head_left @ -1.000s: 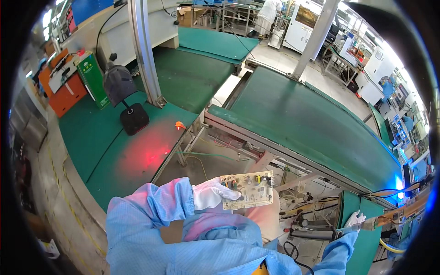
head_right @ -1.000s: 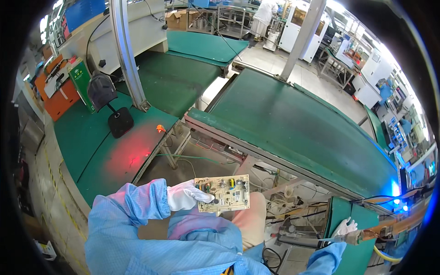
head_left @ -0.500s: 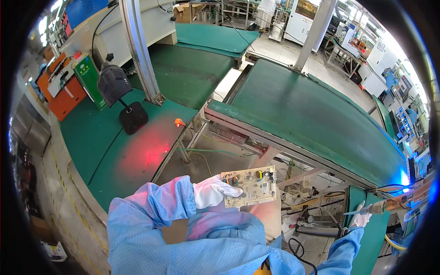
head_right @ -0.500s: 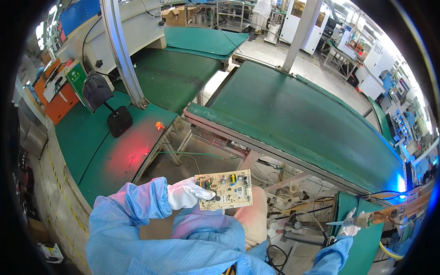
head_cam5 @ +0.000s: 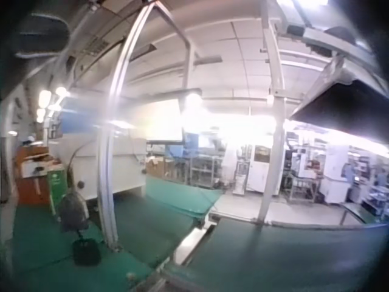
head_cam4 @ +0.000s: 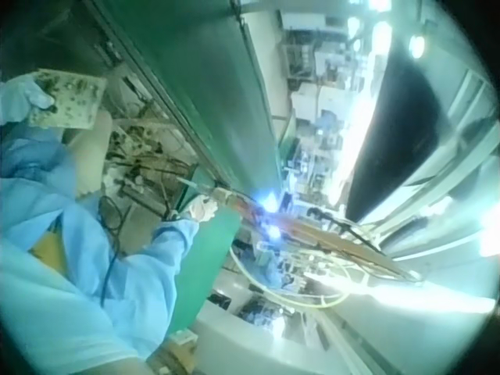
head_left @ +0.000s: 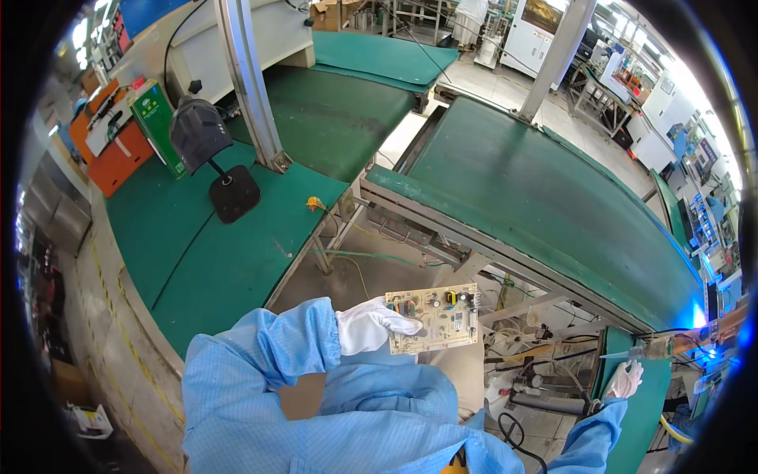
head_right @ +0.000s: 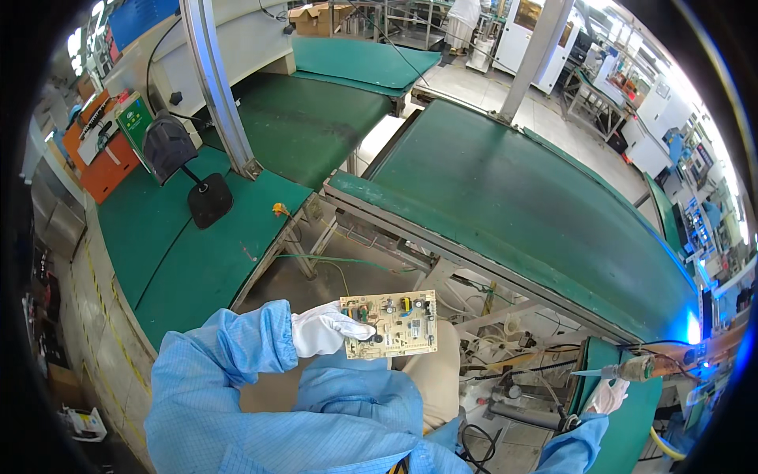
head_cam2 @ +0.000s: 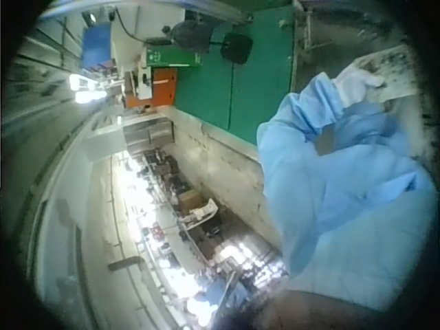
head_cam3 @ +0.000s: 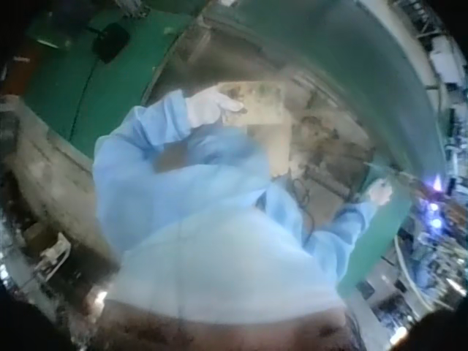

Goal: Secure components on a printed circuit board using an electric screwdriver at a manual assembly station.

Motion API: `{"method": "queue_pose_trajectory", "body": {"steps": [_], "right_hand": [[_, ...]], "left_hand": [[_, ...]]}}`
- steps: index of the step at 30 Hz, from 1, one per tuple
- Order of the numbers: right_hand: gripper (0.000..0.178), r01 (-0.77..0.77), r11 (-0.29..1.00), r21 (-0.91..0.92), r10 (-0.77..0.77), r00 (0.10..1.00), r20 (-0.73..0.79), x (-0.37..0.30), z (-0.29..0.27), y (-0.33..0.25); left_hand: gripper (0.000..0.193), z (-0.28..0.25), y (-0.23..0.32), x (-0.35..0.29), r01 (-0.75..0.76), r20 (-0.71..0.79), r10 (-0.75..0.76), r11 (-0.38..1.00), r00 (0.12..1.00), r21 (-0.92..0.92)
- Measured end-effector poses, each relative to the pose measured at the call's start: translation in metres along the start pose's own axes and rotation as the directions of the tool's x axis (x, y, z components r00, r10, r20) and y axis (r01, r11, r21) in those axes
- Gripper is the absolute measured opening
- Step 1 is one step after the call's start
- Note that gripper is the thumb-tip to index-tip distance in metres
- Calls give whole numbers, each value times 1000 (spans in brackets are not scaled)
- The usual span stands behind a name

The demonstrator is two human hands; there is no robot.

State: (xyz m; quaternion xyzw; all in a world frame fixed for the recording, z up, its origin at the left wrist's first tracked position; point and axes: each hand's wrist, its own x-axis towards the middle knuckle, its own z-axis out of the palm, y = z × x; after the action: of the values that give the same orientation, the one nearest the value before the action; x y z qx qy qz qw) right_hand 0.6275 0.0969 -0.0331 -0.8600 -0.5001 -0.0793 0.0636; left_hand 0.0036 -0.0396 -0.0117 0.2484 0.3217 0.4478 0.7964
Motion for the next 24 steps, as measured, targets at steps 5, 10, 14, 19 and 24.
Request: {"method": "queue_pose_trajectory", "body": {"steps": [5, 10, 14, 19, 24], "right_hand": [[55, 74, 996, -41, -69, 993, 100, 23, 11, 17], [38, 515, 857, 19, -453, 771, -447, 98, 115, 24], [38, 752, 637, 171, -615, 629, -475, 138, 173, -171], [37, 877, 384, 290, -718, 481, -504, 123, 204, -332], [36, 888, 290, 358, -735, 446, -511, 115, 215, -380]], "left_hand": [[50, -14, 2, 1, 56, -51, -51, 992, 997, 113], [41, -19, -18, 3, -144, -64, 141, 988, 988, -51], [29, -28, -39, 26, -173, -114, 158, 976, 981, -130], [14, -26, -36, 16, -99, -262, 97, 995, 960, 3], [21, -26, -40, 22, -249, -263, 253, 967, 931, 48]]}}
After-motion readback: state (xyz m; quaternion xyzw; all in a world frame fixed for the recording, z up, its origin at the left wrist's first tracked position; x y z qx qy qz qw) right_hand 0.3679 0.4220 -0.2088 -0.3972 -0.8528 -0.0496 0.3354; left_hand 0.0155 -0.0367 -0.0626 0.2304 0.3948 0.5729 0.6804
